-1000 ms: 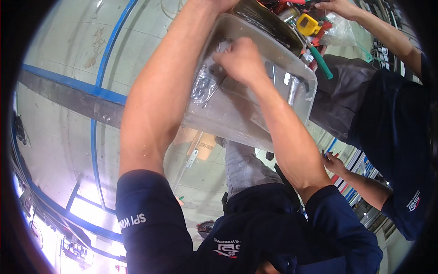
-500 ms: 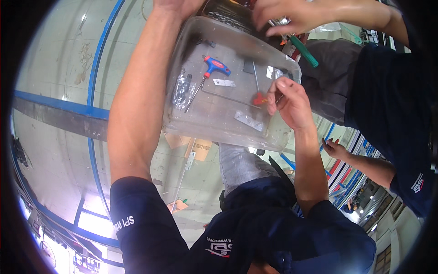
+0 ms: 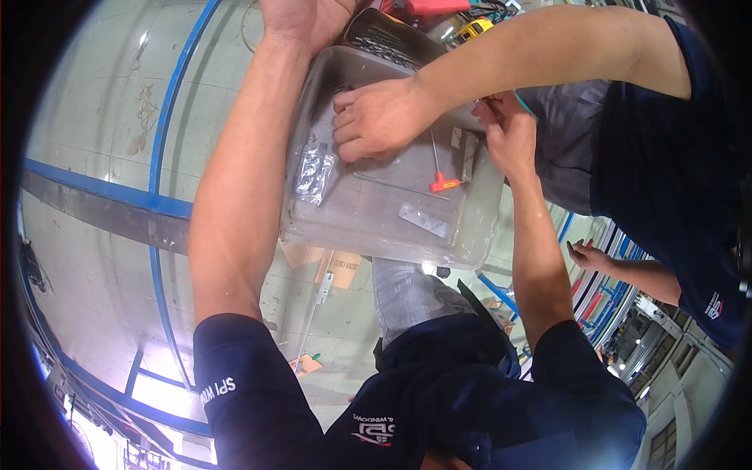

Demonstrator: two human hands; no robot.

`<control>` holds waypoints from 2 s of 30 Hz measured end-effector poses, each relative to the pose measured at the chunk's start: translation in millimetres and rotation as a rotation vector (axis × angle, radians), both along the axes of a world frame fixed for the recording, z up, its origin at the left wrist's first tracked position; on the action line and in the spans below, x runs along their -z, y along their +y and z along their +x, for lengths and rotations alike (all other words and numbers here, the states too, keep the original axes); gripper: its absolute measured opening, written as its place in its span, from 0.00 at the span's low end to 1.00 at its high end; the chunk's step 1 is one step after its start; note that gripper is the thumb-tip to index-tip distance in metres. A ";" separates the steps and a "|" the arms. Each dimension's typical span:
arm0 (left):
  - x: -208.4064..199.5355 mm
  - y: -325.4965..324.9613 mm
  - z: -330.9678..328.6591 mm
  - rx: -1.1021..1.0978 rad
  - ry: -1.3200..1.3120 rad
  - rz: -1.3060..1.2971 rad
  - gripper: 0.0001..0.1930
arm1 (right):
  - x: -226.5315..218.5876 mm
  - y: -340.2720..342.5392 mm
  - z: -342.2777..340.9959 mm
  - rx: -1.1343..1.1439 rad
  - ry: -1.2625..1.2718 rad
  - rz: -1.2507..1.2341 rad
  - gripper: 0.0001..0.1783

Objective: Using a screwdriver and sorting through small parts to assemble a metal frame.

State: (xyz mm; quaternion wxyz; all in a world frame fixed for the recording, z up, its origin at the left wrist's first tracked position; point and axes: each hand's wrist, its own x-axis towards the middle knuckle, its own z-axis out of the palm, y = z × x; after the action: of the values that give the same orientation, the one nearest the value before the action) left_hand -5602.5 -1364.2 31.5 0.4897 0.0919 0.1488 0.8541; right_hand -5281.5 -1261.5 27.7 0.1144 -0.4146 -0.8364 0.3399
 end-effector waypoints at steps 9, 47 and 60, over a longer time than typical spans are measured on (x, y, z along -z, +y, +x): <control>-1.0 8.1 -1.0 0.034 -0.029 0.036 0.34 | 85.2 81.7 -34.5 -0.317 0.290 0.270 0.16; 10.3 4.5 -6.6 0.058 0.014 0.090 0.34 | -30.5 58.1 7.1 -0.040 -0.361 0.096 0.13; 10.3 3.4 -6.9 0.053 0.004 0.140 0.34 | -41.7 -18.4 9.6 0.015 -0.130 -0.221 0.15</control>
State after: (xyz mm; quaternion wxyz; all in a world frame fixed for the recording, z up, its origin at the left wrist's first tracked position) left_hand -5609.4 -1360.8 21.2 0.5045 0.1314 0.0873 0.8489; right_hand -5271.9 -1279.9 69.3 0.0159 -0.4520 -0.7964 0.4016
